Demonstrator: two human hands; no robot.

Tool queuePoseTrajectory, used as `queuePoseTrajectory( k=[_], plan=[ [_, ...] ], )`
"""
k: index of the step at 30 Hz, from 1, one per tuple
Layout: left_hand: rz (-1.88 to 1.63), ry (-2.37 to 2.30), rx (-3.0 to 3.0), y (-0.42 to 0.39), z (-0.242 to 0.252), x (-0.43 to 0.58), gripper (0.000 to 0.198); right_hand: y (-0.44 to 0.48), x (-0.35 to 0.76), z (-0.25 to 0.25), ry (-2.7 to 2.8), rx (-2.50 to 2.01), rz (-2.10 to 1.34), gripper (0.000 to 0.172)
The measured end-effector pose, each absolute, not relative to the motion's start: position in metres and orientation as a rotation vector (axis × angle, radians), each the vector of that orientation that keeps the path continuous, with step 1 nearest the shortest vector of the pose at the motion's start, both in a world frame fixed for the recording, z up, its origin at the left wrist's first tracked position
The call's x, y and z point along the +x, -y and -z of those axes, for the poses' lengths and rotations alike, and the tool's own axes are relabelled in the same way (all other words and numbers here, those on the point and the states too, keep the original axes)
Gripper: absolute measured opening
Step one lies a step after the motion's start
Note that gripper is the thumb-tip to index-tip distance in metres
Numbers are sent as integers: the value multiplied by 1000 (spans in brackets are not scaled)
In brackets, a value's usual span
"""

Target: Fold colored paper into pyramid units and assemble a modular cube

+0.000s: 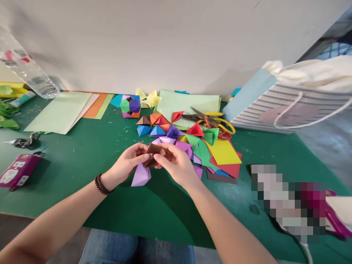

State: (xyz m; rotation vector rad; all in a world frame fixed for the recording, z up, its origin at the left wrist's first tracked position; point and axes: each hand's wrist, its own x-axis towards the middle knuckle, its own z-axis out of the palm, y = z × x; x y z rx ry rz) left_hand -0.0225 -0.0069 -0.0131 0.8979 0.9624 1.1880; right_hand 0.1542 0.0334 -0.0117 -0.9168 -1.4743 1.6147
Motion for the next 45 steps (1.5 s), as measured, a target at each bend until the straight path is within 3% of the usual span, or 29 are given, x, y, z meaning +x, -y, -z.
queuePoseTrajectory(
  k=[7,13,14,18,24,27,31,35,40,45],
  plan=[
    [-1233,-1083,1091,7,21,-23,11,-31,154,13,1686,-933,-1470,35],
    [-1486,-1141,843,3,19,-21,13,-25,154,15,2027,-893,-872,16],
    [-1527,-1144,796,2,18,-21,12,-23,154,15,2132,-841,-826,20],
    [-1586,-1155,615,3,15,-21,17,-17,150,17,2397,-706,-642,66],
    [-1465,-1173,753,6,13,-19,18,-22,152,25,2258,-683,-366,46],
    [-1460,-1269,866,7,14,-20,16,-25,156,21,2178,-764,-434,36],
    [-1469,-1323,928,5,14,-21,26,-22,155,13,1925,-914,-909,20],
    [-1371,-1339,1087,6,15,-17,19,-23,150,15,1610,-992,-1302,22],
    [-1303,-1327,1240,10,15,-11,19,-30,147,25,1469,-1058,-1369,34],
    [-1264,-1257,1154,10,18,-12,22,-32,150,29,1535,-1108,-1268,28]
  ],
)
